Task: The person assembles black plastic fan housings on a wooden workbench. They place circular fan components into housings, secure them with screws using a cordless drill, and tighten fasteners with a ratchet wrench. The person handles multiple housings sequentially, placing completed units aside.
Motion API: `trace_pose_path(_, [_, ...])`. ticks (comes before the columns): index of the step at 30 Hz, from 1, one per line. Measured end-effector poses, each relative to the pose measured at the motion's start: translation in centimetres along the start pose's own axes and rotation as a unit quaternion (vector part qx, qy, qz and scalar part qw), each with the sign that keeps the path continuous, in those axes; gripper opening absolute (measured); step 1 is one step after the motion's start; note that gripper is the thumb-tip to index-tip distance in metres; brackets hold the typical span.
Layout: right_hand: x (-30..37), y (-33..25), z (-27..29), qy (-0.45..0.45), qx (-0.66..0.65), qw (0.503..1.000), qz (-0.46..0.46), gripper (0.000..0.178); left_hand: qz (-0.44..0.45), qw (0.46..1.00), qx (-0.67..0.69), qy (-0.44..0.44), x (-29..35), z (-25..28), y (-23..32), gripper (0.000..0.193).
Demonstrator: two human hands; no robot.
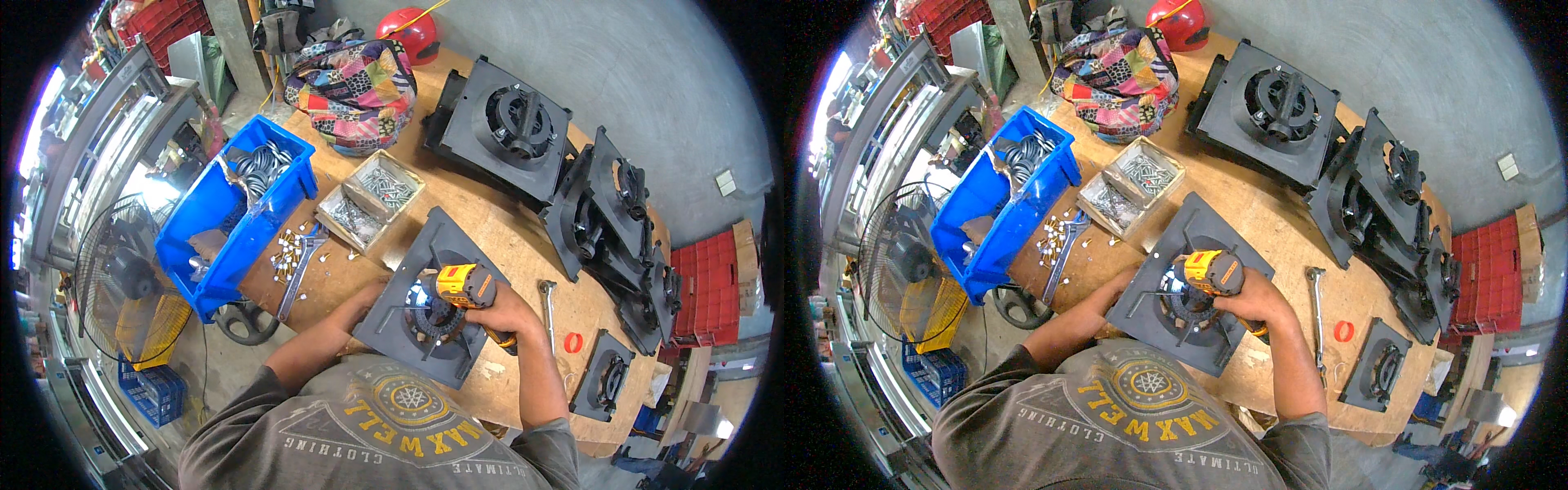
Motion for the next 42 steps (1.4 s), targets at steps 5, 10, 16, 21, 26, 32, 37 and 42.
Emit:
trace_pose_path(5, [0.0,0.3,0.0,0.001,0.013,1.000,-0.017,0.054,0.002,1.000,0.002,0.003,0.2,0.1,-0.2,0.045])
trace_pose_path(10, [-0.1,0.5,-0.1,0.009,0.012,1.000,-0.012,0.053,0.002,1.000,0.006,0.008,0.4,0.1,-0.5,0.046])
trace_pose_path(16, [0.0,0.2,0.0,0.022,0.004,1.000,0.011,0.053,0.003,1.000,0.008,0.013,0.5,0.2,-0.3,0.048])
trace_pose_path(21, [-0.2,0.2,0.0,0.006,0.025,1.000,0.013,0.052,0.005,1.000,0.007,0.017,0.5,0.2,-0.1,0.049])
trace_pose_path(26, [-0.4,-0.3,0.1,0.003,0.021,0.999,0.034,0.050,0.009,1.000,0.008,0.019,0.4,0.2,0.1,0.050])
trace_pose_path(32, [-0.2,-0.7,0.2,0.007,0.043,0.999,-0.004,0.050,0.013,1.000,0.013,0.020,0.4,0.1,-0.2,0.052])
trace_pose_path(37, [-0.4,-0.9,0.3,0.000,0.050,0.999,0.010,0.051,0.017,0.999,0.020,0.029,0.4,0.2,-0.3,0.053])
trace_pose_path(42, [-0.6,-0.3,0.2,-0.010,0.027,0.999,-0.022,0.050,0.035,0.997,0.033,0.061,1.3,-0.1,1.2,0.055])
Point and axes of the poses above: each hand's wrist, its own x-axis away from the middle knuckle, its own z-axis out of the back of the hand, y = z × x, the point moved 5 cm from there along -x, towards the middle knuckle, and after that the axes turned 2 degrees about y, right-handed, at the moved point
